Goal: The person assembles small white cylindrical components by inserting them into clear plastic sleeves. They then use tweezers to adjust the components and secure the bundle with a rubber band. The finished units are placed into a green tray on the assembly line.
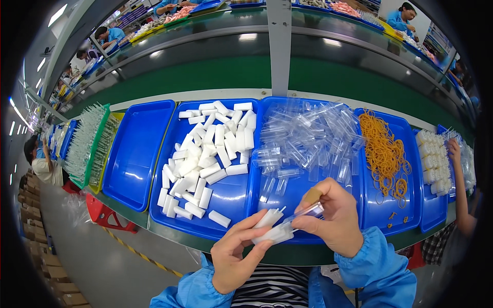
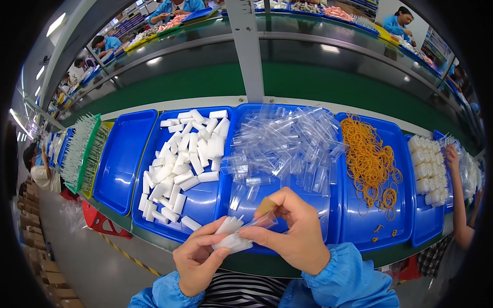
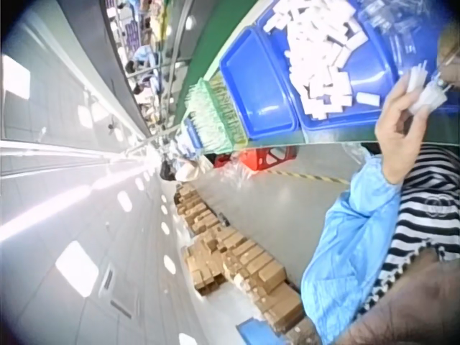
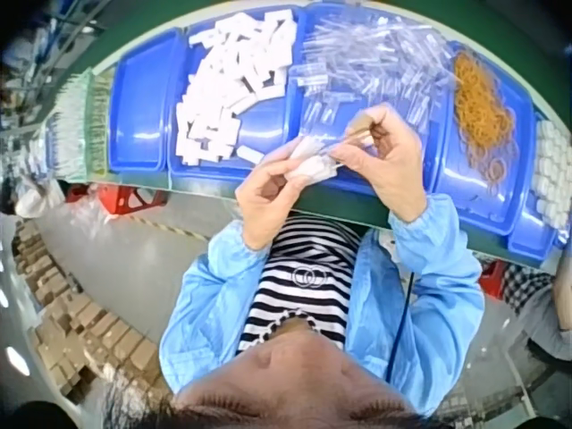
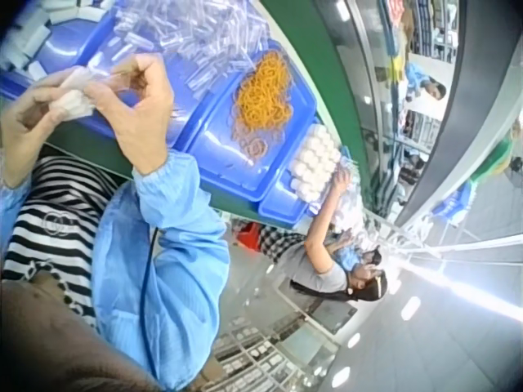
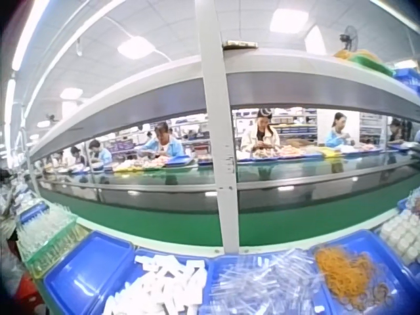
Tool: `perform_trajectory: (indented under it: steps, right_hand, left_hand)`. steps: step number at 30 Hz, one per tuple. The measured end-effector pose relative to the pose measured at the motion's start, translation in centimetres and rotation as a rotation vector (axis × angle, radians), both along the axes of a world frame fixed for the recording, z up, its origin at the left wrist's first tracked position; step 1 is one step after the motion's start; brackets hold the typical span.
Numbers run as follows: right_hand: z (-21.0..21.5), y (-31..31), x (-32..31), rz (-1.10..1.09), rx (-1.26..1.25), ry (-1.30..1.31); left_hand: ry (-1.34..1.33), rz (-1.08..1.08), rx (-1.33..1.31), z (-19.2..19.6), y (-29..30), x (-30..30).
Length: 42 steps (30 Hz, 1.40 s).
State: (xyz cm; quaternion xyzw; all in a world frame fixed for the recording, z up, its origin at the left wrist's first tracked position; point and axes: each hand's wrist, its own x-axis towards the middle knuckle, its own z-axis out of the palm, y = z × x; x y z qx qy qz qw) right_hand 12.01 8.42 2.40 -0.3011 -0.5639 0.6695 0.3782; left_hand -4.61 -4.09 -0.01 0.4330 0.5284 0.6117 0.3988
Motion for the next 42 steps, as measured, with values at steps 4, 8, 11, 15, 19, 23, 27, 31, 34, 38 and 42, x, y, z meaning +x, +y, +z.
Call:
perform_trajectory:
  steps: [4, 8, 11, 15, 19, 23, 27, 31, 34, 38, 42]
  right_hand:
    - [-0.7, -0.4, -0.9, 0.010, 0.055, -0.056]
    - [-0.6, -0.7, -1.0, 0.035, -0.004, -0.068]
    - [-1.6, -1.2, -1.2, -0.036, 0.206, -0.094]
    - [-2.0, -0.9, -1.0, -0.040, 0.612, -0.169]
    - [-2.1, -0.2, -1.3, 0.054, 0.197, -0.126]
    - [-2.4, -0.8, -1.5, -0.032, 0.123, -0.008]
    - [-2.3, -1.9, -1.5, -0.128, 0.313, 0.046]
    - [-2.5, -1.8, -1.2, -0.132, 0.424, 0.019]
    - [-2.3, -1.0, -1.0, -0.070, 0.361, -0.063]
    - [-1.4, -0.1, -0.9, 0.022, 0.175, -0.139]
    - [-1.8, -0.8, -1.4, -0.037, 0.135, -0.126]
  left_hand:
    - [-0.035, 0.036, 0.009, -0.1, -0.2, 0.1]
    - [-0.029, 0.078, 0.000, -0.2, -0.3, -0.1]
    - [0.014, 0.063, 0.004, -0.3, -0.4, 0.1]
    - [0.230, 0.035, 0.047, -0.8, -0.5, -0.6]
    - [0.208, 0.046, 0.017, -0.1, -0.3, -0.4]
    - [0.115, 0.032, -0.018, -0.3, -0.1, -0.4]
    - [-0.034, 0.041, -0.015, 0.7, 0.5, 0.4]
    - [-0.038, 0.032, -0.032, 0.6, 0.9, 0.7]
    - [0.099, 0.050, -0.005, -0.1, 1.0, 0.4]
    - [0.315, 0.091, 0.019, -0.2, 0.9, 0.0]
    - [0.375, 0.116, 0.027, 0.6, 1.2, 0.3]
